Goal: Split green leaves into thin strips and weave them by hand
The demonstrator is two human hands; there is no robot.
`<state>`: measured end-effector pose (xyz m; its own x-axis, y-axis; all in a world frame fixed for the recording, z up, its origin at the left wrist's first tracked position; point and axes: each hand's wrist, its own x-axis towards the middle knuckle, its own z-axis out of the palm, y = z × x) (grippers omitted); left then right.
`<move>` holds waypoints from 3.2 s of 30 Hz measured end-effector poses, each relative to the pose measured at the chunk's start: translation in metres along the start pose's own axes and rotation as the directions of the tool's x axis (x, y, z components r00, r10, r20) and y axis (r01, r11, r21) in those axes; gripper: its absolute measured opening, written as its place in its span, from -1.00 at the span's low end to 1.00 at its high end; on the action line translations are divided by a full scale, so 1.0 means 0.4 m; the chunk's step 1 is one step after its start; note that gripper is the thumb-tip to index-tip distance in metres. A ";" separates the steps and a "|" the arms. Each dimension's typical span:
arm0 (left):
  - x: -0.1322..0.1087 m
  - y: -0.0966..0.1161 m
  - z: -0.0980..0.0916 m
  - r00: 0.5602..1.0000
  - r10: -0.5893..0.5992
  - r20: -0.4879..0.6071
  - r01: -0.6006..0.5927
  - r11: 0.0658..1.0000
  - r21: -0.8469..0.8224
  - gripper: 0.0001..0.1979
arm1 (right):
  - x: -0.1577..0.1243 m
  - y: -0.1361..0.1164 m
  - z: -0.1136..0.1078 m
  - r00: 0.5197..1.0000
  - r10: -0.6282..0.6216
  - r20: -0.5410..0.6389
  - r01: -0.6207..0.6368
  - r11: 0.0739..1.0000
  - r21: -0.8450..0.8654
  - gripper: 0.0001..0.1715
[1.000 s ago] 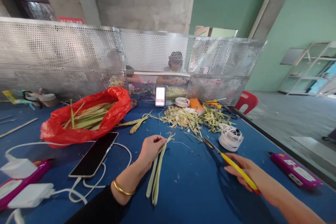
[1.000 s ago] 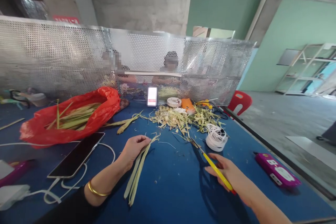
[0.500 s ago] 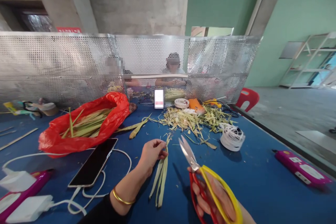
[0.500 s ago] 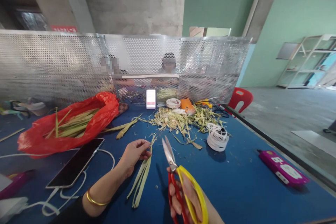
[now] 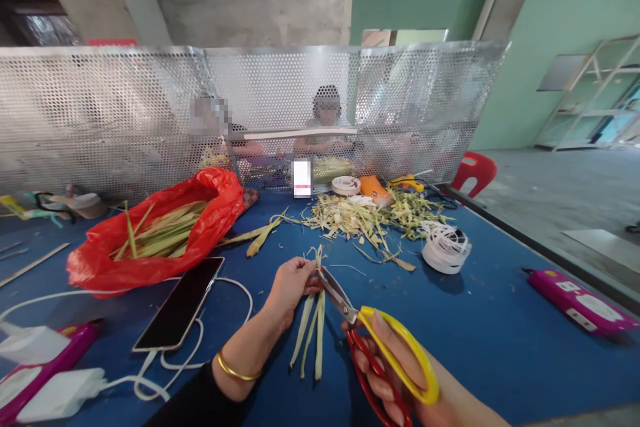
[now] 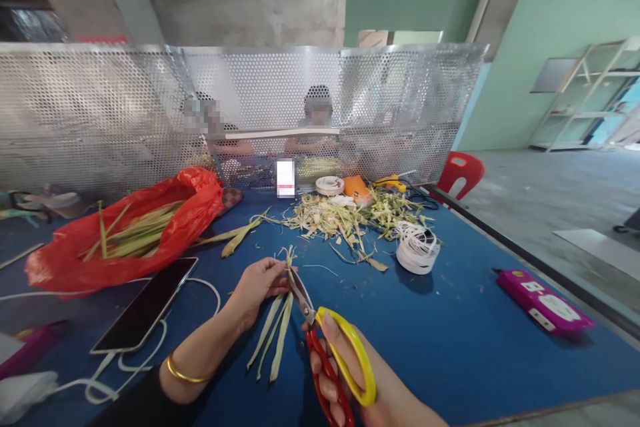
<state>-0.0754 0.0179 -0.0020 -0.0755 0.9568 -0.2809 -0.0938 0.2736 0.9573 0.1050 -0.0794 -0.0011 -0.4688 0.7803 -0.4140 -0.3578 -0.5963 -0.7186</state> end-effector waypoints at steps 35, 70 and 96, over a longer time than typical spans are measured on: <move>-0.009 0.002 0.009 0.999 -0.034 0.041 0.034 0.999 0.003 -0.83 | 0.025 -0.058 0.002 0.997 -0.041 -0.060 0.014 0.913 -0.407 -0.53; -0.033 0.197 0.055 0.488 0.872 -0.018 -0.701 0.405 0.588 -0.87 | -0.056 -0.139 -0.158 0.874 -0.480 -0.078 -0.345 -0.500 -0.795 -0.61; 0.062 0.053 0.001 0.974 0.207 0.090 -0.180 0.471 0.864 -0.89 | 0.219 -0.200 -0.056 0.796 -0.552 0.248 0.334 0.059 -0.941 -0.84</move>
<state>-0.0788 0.0474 0.0113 -0.0038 0.9976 -0.0691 0.8267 0.0420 0.5610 0.1105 0.0408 0.0076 -0.3764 0.9034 0.2056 0.5815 0.4031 -0.7067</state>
